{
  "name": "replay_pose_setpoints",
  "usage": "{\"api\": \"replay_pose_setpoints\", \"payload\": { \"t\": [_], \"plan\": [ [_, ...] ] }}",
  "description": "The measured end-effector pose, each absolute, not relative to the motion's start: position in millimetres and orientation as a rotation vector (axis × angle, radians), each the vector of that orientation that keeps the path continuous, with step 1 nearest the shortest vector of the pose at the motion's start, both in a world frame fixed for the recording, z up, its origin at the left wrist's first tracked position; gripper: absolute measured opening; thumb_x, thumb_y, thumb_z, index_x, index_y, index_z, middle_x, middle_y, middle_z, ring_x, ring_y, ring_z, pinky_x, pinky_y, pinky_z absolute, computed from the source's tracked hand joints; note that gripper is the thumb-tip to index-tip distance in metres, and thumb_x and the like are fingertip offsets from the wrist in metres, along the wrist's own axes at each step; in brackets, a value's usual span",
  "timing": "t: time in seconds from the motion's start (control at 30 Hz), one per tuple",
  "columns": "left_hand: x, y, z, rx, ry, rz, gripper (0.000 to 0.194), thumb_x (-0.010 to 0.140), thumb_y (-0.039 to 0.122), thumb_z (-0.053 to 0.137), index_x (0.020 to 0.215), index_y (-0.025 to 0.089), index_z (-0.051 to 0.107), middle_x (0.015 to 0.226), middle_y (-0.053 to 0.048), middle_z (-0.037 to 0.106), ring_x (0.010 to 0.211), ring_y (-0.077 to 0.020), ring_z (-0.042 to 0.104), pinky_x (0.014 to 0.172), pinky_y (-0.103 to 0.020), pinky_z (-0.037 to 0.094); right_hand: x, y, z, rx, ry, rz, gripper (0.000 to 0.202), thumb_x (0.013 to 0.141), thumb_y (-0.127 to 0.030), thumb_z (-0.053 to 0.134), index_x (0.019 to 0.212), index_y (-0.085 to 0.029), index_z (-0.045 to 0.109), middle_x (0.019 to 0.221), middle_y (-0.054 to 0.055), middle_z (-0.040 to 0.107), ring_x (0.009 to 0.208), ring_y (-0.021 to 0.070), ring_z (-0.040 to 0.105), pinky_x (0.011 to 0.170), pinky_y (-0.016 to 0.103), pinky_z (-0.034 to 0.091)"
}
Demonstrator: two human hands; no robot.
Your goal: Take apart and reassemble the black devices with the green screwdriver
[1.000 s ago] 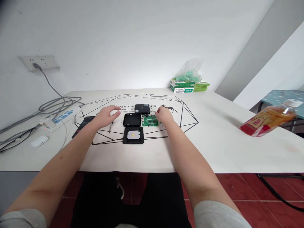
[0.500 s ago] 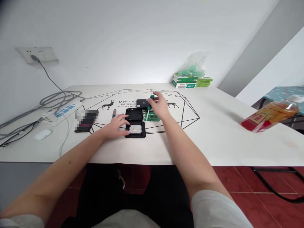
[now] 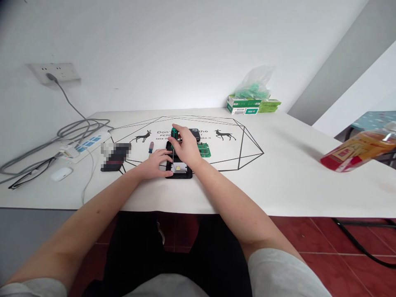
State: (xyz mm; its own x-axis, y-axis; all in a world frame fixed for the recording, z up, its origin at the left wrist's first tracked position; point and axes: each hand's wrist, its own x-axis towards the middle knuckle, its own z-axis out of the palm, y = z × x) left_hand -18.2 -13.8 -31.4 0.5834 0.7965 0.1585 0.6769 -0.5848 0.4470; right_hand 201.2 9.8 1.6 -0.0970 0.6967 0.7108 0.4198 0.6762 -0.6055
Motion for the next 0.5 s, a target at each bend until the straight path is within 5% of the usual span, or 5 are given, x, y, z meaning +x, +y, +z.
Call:
{"api": "replay_pose_setpoints", "payload": {
  "t": [0.5],
  "plan": [
    [-18.9,-10.6,-30.4,2.488,1.146,0.516,0.044,0.085,0.058,0.090,0.116,0.027,0.080,0.163,-0.014,0.060,0.160,-0.0414,0.043,0.134,-0.064,0.036,195.8,5.1,3.1,-0.847,-1.736,0.334,0.047,0.103,-0.052,0.065,0.144,-0.030,0.067,0.124,0.013,0.073,0.104,0.0297,0.070,0.077,0.044,0.069]
  ]
}}
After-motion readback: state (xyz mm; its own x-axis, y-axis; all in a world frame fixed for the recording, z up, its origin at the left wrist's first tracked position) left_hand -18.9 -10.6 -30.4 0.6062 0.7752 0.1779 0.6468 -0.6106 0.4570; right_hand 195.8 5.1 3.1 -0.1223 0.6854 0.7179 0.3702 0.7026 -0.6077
